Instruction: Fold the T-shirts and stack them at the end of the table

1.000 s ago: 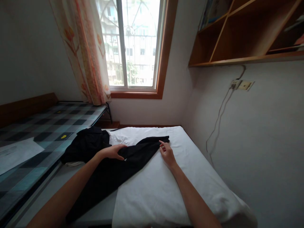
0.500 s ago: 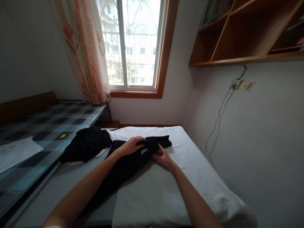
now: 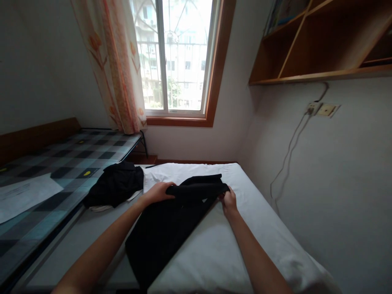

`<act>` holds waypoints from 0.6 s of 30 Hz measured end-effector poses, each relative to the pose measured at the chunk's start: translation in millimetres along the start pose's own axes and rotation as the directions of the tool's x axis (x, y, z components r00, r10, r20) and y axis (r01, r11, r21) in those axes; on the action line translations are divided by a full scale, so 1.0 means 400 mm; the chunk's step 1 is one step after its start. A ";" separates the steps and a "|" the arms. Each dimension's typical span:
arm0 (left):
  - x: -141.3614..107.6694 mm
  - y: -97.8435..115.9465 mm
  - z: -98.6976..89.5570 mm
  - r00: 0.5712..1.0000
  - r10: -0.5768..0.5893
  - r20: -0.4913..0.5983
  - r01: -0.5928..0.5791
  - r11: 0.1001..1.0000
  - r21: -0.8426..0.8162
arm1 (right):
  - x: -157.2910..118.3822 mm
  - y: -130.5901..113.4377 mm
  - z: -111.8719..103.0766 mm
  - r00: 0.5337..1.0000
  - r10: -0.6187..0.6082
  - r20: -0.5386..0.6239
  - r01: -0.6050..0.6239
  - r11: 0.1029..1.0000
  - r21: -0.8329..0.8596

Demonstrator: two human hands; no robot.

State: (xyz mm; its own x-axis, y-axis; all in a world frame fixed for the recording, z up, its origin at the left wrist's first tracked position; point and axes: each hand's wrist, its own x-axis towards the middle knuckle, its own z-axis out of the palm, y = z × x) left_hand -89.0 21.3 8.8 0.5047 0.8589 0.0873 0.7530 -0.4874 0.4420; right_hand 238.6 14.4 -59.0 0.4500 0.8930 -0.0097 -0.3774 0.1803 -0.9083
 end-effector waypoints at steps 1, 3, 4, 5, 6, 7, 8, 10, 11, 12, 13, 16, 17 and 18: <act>-0.006 -0.024 0.000 0.999 -0.029 -0.016 0.029 1.000 0.004 | 0.001 0.001 -0.001 1.000 0.011 -0.020 -0.011 1.000 0.011; -0.018 -0.066 0.003 0.995 -0.091 -0.037 0.091 0.996 -0.012 | 0.005 0.005 -0.005 0.998 0.018 -0.060 -0.018 1.000 0.004; -0.024 -0.082 0.004 0.993 -0.111 -0.042 0.110 0.993 -0.032 | 0.010 0.006 -0.007 0.997 0.015 -0.074 -0.016 1.000 -0.019; -0.029 -0.094 0.006 0.992 -0.119 -0.045 0.116 0.991 -0.062 | 0.014 0.008 -0.010 0.996 0.008 -0.083 -0.013 0.999 -0.052; -0.034 -0.102 0.008 0.992 -0.118 -0.052 0.113 0.989 -0.100 | 0.020 0.010 -0.013 0.996 -0.002 -0.087 -0.006 0.996 -0.092; -0.040 -0.106 0.010 0.992 -0.112 -0.062 0.102 0.984 -0.145 | 0.024 0.011 -0.017 0.996 -0.019 -0.086 0.007 0.990 -0.139; -0.045 -0.108 0.013 0.992 -0.101 -0.078 0.085 0.978 -0.192 | 0.028 0.011 -0.020 0.996 -0.047 -0.076 0.031 0.981 -0.190; -0.057 -0.108 0.018 0.991 -0.068 -0.115 0.034 0.960 -0.277 | 0.030 0.010 -0.028 0.988 -0.150 -0.019 0.136 0.938 -0.319; -0.063 -0.108 0.022 0.990 -0.048 -0.134 0.004 0.951 -0.309 | 0.029 0.009 -0.031 0.975 -0.220 0.024 0.211 0.895 -0.392; -0.070 -0.109 0.025 0.988 -0.029 -0.153 -0.023 0.944 -0.329 | 0.027 0.007 -0.034 0.956 -0.286 0.068 0.284 0.840 -0.461; -0.076 -0.112 0.028 0.985 -0.016 -0.173 -0.043 0.940 -0.338 | 0.024 0.006 -0.036 0.935 -0.337 0.109 0.343 0.782 -0.521; -0.091 -0.126 0.039 0.970 -0.014 -0.244 -0.068 0.944 -0.322 | 0.018 0.007 -0.039 0.904 -0.383 0.188 0.411 0.662 -0.627; -0.094 -0.132 0.042 0.963 -0.017 -0.268 -0.070 0.947 -0.314 | 0.018 0.009 -0.039 0.901 -0.383 0.201 0.416 0.639 -0.647; -0.095 -0.137 0.045 0.958 -0.021 -0.287 -0.071 0.949 -0.308 | 0.019 0.012 -0.039 0.898 -0.388 0.210 0.421 0.616 -0.665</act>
State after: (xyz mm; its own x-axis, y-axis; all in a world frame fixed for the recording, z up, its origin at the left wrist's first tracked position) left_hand -141.9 12.4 -34.6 0.3463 0.8781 0.3303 0.5483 -0.4751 0.6882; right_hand 252.9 15.8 -70.0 0.3807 0.8181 0.4310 0.4956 0.2130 -0.8420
